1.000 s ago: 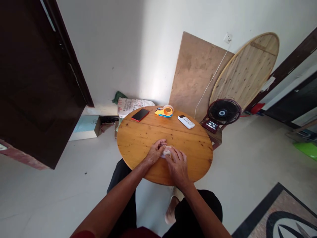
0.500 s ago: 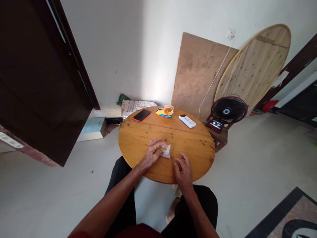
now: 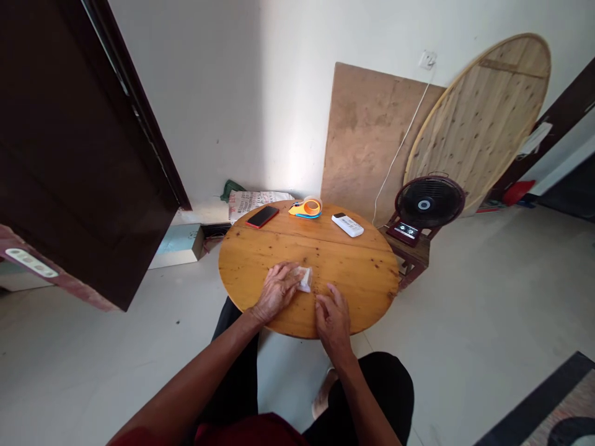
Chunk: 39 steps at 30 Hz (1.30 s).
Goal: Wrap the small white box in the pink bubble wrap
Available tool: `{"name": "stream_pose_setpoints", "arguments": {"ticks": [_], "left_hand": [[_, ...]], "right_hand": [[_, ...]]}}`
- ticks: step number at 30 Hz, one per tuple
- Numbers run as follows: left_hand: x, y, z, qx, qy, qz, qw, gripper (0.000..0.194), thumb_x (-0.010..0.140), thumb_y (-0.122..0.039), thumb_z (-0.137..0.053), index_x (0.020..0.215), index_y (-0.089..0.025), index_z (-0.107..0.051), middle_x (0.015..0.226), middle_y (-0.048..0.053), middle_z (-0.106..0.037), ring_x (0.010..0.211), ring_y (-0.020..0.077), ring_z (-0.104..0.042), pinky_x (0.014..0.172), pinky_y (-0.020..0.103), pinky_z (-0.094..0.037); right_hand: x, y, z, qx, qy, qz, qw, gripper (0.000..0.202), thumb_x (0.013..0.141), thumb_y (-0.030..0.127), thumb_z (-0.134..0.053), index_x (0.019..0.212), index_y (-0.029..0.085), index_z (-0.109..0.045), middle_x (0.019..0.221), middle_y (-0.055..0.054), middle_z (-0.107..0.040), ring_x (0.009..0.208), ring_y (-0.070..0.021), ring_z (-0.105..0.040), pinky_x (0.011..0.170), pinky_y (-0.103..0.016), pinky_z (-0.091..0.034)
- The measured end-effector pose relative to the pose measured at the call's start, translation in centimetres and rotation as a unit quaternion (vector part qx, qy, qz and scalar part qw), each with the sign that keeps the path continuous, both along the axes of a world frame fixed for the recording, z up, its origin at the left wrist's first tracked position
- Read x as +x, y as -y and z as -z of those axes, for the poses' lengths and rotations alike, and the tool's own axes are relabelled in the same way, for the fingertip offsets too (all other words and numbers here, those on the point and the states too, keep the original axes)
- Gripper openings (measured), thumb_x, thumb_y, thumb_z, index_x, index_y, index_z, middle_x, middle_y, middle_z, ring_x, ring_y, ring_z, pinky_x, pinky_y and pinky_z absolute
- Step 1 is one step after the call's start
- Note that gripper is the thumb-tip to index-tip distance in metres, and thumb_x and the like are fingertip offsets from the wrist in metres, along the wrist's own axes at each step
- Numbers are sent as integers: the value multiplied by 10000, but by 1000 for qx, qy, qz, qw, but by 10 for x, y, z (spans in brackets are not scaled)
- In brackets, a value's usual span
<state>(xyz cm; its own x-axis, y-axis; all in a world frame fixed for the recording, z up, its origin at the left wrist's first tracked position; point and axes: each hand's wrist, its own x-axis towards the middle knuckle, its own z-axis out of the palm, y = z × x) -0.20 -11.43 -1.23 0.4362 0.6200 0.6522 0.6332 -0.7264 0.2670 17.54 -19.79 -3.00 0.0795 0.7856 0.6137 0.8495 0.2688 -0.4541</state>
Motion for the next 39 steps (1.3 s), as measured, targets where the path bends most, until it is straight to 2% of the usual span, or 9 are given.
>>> {"name": "stream_pose_setpoints", "arguments": {"ticks": [7, 15, 22, 34, 39], "left_hand": [[4, 1, 0, 41, -32, 9, 999, 289, 901, -192, -488, 1152, -234, -626, 1172, 45, -649, 1160, 244, -468, 926, 413, -397], [10, 5, -2, 21, -40, -22, 999, 270, 922, -221, -465, 1133, -233, -634, 1162, 46, -655, 1083, 230, -502, 883, 402, -407], [10, 3, -2, -1, 15, 0, 1000, 221, 906, -225, -501, 1040, -223, -676, 1127, 39, -670, 1024, 210, -525, 877, 383, -425], [8, 5, 1, -38, 42, 25, 998, 295, 845, -170, -517, 1106, -204, -649, 1186, 53, -631, 1080, 230, -496, 919, 406, -406], [8, 6, 0, -38, 54, 27, 997, 310, 824, -144, -519, 1100, -204, -647, 1184, 49, -629, 1082, 233, -496, 919, 403, -405]], "right_hand": [[-1, 1, -2, -25, 18, 2, 1000, 208, 824, 140, -494, 911, 172, -680, 1224, -137, -556, 1071, -258, -504, 938, -440, -423], [-1, -1, -2, -27, 20, 10, 999, 209, 825, 147, -487, 889, 173, -685, 1199, -133, -579, 1050, -256, -520, 934, -420, -421], [-1, -3, 0, -17, 19, 26, 999, 194, 810, 149, -506, 863, 174, -692, 1155, -125, -608, 1043, -244, -541, 929, -389, -431], [-2, -7, 2, 8, -17, 53, 998, 203, 786, 148, -488, 834, 173, -683, 1116, -113, -636, 1039, -226, -567, 939, -389, -439], [-4, -6, -1, 14, -1, 54, 998, 203, 783, 137, -478, 810, 171, -676, 1067, -107, -655, 1002, -217, -575, 920, -373, -443]]}}
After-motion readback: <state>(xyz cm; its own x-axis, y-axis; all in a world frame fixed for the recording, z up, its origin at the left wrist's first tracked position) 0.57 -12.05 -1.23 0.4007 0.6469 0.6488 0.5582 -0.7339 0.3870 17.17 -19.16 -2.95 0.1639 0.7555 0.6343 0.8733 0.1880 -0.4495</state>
